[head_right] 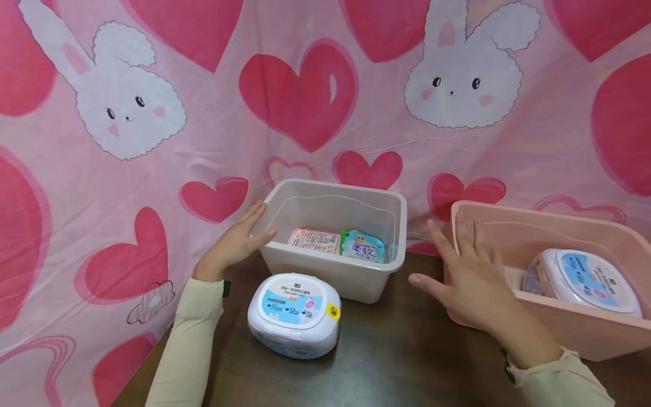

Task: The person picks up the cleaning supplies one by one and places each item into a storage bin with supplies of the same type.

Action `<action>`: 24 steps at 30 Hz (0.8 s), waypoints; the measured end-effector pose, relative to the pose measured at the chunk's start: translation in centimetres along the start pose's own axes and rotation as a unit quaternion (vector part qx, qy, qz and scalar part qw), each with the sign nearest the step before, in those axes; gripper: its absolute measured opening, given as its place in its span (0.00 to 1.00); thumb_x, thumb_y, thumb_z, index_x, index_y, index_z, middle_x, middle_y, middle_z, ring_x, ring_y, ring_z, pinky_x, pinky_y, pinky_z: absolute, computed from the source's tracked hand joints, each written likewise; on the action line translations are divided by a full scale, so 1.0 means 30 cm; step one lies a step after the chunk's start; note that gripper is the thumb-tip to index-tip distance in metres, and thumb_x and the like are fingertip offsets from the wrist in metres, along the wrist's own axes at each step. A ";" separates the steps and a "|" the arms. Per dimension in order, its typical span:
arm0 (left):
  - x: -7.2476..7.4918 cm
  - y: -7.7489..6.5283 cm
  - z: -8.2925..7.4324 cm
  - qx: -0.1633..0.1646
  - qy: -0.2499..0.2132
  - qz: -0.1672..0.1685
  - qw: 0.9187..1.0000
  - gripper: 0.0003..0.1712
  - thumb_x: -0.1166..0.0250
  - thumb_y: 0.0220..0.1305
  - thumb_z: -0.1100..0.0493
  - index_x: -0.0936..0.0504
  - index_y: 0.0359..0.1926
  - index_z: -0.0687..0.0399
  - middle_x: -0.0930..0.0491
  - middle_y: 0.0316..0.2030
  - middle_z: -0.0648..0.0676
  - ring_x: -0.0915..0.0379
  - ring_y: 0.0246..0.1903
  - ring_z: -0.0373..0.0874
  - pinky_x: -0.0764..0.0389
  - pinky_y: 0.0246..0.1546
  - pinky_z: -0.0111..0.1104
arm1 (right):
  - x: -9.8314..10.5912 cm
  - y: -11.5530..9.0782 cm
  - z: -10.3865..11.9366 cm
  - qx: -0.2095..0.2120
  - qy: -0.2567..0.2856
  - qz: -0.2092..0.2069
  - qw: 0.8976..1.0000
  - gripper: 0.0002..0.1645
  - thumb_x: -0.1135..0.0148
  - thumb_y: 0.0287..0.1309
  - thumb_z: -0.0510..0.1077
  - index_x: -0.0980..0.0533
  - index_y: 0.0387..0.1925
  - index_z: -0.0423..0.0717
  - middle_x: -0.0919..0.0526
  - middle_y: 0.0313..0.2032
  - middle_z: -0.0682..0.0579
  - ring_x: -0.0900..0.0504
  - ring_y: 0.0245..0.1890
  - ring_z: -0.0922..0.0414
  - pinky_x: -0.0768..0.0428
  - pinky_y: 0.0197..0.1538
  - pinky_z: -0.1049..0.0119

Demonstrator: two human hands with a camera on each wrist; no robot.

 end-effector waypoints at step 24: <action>0.024 -0.014 0.022 0.000 0.004 -0.004 1.000 0.54 0.42 0.65 0.29 0.51 0.81 0.48 0.56 0.80 0.51 0.58 0.77 0.55 0.48 0.70 0.60 | 0.022 -0.148 -0.314 -0.026 -0.068 -0.037 0.997 0.57 0.43 0.71 0.62 0.68 0.80 0.50 0.82 0.73 0.31 0.87 0.70 0.33 0.80 0.57 0.23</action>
Point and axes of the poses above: each hand's wrist, its own y-axis towards the middle knuckle, its own x-axis out of the back of the hand, z = x × y, the point moved 3 cm from there along y, towards the middle knuckle
